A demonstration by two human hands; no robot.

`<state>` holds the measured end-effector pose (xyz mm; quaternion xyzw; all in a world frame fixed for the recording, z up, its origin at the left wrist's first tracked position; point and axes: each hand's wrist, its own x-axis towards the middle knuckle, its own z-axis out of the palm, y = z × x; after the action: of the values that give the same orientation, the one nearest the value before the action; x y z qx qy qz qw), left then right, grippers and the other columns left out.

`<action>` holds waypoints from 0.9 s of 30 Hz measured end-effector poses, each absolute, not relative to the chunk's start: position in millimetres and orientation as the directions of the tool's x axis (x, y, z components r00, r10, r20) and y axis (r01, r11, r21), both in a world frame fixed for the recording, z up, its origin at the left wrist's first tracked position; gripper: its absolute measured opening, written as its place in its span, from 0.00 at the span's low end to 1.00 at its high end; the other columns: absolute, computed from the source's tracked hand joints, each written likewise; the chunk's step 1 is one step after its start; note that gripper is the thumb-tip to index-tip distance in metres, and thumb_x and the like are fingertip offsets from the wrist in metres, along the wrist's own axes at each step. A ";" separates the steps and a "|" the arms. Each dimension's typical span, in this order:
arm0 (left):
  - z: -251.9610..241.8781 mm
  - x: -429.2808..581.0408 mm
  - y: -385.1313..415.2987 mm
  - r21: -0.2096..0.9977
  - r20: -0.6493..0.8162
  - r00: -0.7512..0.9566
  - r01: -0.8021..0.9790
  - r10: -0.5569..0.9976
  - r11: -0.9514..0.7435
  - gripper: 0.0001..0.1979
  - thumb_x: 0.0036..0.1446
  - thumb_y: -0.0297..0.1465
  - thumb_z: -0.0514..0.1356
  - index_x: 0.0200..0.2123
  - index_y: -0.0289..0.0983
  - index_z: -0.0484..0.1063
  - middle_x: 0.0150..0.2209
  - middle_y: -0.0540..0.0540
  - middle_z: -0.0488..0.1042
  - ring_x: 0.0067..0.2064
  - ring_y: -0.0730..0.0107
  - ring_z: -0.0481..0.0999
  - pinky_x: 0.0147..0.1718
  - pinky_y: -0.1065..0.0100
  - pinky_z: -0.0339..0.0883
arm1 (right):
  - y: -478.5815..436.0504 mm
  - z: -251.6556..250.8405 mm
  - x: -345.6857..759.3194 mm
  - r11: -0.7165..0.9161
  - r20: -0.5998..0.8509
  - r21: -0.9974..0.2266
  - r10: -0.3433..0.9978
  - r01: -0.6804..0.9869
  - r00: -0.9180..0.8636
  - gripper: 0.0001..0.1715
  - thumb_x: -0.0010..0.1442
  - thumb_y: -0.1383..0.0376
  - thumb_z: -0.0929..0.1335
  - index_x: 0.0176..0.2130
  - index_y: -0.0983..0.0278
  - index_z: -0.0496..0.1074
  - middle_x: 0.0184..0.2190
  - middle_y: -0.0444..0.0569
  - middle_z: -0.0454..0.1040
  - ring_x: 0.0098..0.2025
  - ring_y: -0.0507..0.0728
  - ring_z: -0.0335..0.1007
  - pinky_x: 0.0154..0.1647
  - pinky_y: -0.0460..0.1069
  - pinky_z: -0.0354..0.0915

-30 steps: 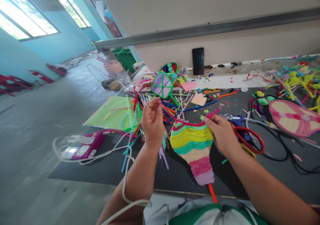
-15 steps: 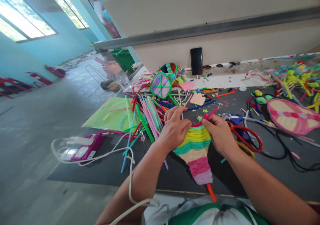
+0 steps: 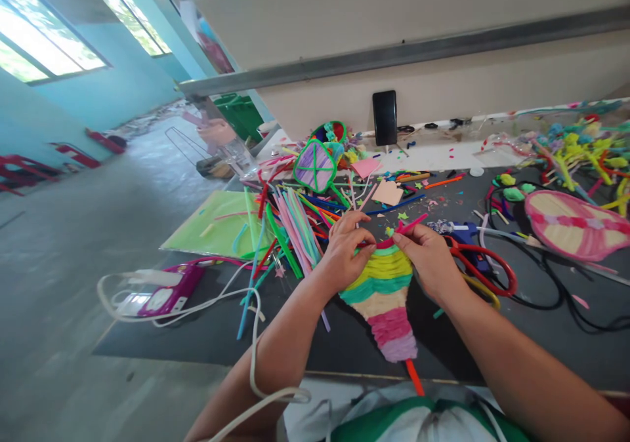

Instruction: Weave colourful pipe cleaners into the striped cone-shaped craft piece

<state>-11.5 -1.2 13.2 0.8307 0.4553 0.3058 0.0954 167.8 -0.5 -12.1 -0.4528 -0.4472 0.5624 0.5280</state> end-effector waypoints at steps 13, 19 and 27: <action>15.7 -4.3 -3.8 0.433 0.421 0.394 0.704 0.817 -0.563 0.08 0.59 0.31 0.57 0.32 0.38 0.75 0.50 0.42 0.71 0.58 0.57 0.64 0.57 0.53 0.55 | 0.4 -15.8 166.7 -0.025 -0.021 -0.990 0.999 -0.137 -0.027 0.13 0.49 0.56 0.73 0.29 0.62 0.73 0.24 0.43 0.73 0.27 0.53 0.66 0.31 0.48 0.61; 13.1 -2.3 -4.5 0.372 0.431 0.401 0.737 0.808 -0.565 0.09 0.60 0.33 0.56 0.33 0.40 0.77 0.50 0.44 0.71 0.60 0.56 0.62 0.59 0.52 0.52 | 0.7 -13.5 166.6 -0.048 -0.042 -0.990 0.998 -0.130 -0.046 0.14 0.49 0.54 0.73 0.28 0.62 0.73 0.23 0.42 0.72 0.26 0.53 0.64 0.29 0.48 0.60; 13.1 0.2 -6.4 0.396 0.385 0.414 0.733 0.825 -0.553 0.09 0.61 0.32 0.54 0.33 0.39 0.74 0.47 0.44 0.74 0.57 0.60 0.66 0.61 0.51 0.45 | -0.6 -12.2 170.7 -0.038 -0.032 -0.992 0.998 -0.121 -0.058 0.18 0.53 0.49 0.69 0.28 0.61 0.72 0.22 0.43 0.71 0.26 0.54 0.63 0.27 0.48 0.59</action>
<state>0.2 -6.4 13.1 0.8367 0.4655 0.2762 0.0830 170.7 -0.6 -12.2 -0.4630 -0.4733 0.5521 0.5067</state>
